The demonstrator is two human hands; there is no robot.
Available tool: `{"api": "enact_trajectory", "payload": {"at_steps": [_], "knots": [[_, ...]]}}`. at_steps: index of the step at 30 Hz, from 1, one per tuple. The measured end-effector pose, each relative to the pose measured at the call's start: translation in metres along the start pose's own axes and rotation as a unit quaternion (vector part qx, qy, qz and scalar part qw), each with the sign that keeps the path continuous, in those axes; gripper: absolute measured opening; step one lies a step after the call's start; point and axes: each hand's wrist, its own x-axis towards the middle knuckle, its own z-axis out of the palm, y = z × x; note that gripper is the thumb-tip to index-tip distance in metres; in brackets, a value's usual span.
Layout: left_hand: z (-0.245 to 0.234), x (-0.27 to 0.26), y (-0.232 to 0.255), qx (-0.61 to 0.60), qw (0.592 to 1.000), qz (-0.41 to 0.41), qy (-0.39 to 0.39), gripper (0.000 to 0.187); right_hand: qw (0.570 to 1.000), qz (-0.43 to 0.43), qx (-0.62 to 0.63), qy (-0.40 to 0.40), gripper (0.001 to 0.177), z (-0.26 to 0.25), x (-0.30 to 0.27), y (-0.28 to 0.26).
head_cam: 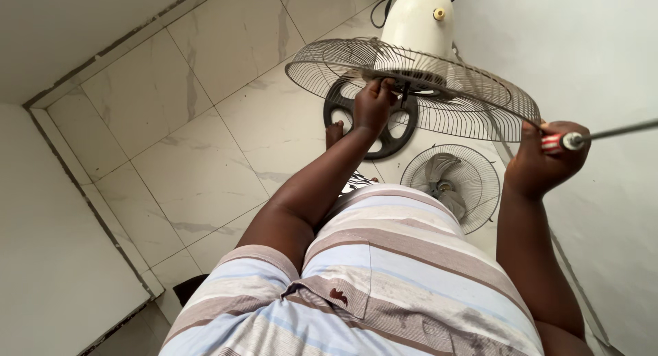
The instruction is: The person uses a screwdriver to loosen and remove the central nut from a standing fan's blade assembly. They then detach the fan blade and proceed to remove the front wire cage from the fan head.
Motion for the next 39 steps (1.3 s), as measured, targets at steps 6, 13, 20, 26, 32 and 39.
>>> {"api": "enact_trajectory", "payload": {"at_steps": [6,13,20,26,32,39], "knots": [[0.001,0.006,-0.019,0.043,0.999,0.01,-0.015,0.031,0.999,0.028,0.026,-0.011,0.033,-0.01,-0.005,0.007],[0.024,0.025,-0.054,-0.329,0.936,-0.111,-0.055,0.032,0.996,0.068,0.052,0.011,0.033,-0.003,0.0,0.009],[0.018,0.022,-0.053,-0.312,0.935,-0.153,-0.075,0.047,0.999,0.031,0.027,-0.024,0.033,0.005,0.012,-0.004],[0.01,0.025,-0.047,-0.306,0.934,-0.158,-0.1,0.045,0.997,-0.022,-0.051,-0.05,0.034,0.011,0.022,-0.018],[0.013,0.026,-0.048,-0.326,0.925,-0.154,-0.116,0.04,0.996,0.009,-0.072,-0.054,0.033,0.002,0.019,-0.015],[0.011,0.024,-0.045,-0.295,0.94,-0.138,-0.101,0.046,0.993,0.065,-0.095,-0.022,0.033,-0.01,0.005,0.011]]}}
